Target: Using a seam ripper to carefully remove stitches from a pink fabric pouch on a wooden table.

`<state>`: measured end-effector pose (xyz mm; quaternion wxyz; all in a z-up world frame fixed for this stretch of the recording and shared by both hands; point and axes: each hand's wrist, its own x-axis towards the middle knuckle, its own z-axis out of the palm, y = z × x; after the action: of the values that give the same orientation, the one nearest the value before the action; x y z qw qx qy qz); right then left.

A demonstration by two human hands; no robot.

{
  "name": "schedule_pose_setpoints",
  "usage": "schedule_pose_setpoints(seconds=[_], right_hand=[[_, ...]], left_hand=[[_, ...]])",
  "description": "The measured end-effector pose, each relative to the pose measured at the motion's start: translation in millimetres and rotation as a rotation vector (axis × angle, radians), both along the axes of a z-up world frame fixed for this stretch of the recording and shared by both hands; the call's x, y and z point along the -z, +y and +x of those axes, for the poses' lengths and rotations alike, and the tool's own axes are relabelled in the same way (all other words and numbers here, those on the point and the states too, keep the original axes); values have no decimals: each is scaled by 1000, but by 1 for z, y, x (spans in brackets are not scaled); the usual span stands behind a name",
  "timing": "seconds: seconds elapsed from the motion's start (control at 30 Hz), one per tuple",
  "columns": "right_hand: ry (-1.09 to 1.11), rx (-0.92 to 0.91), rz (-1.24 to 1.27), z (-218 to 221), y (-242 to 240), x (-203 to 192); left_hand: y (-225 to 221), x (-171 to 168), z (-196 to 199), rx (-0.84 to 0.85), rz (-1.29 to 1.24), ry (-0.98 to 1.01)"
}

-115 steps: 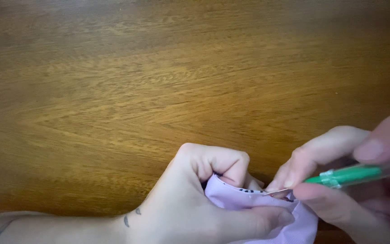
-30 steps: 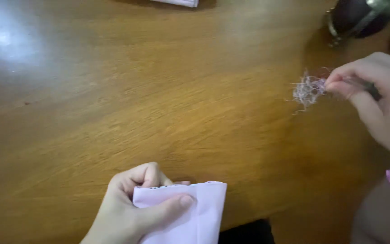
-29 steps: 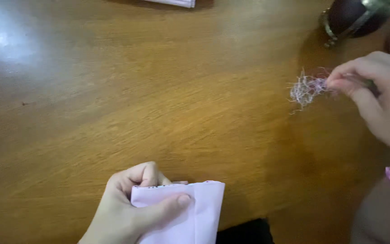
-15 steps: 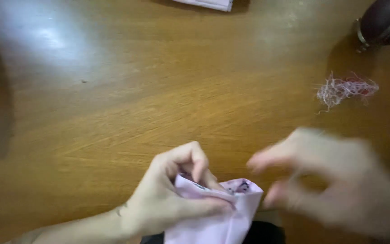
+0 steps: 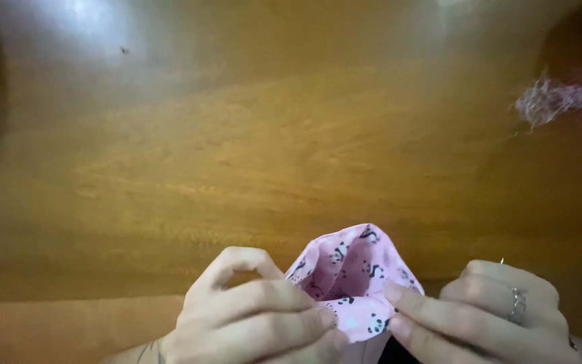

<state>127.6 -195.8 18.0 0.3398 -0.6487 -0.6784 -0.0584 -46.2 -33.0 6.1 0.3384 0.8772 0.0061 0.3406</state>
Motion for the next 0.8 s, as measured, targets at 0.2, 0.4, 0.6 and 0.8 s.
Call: schedule_pose_setpoints(seconds=[0.2,0.4,0.6,0.8], right_hand=[[152,279,-162,-32,-7,-13],[132,374,-210,-44,3,-15],[-13,44,-84,-12,-5,8],[50,29,-40,-14,5,12]], left_hand=[[-10,33,-16,77,181,-79],[-8,32,-16,163,409,-45],[-22,32,-10,102,252,-33],[-16,28,-5,123,303,-4]])
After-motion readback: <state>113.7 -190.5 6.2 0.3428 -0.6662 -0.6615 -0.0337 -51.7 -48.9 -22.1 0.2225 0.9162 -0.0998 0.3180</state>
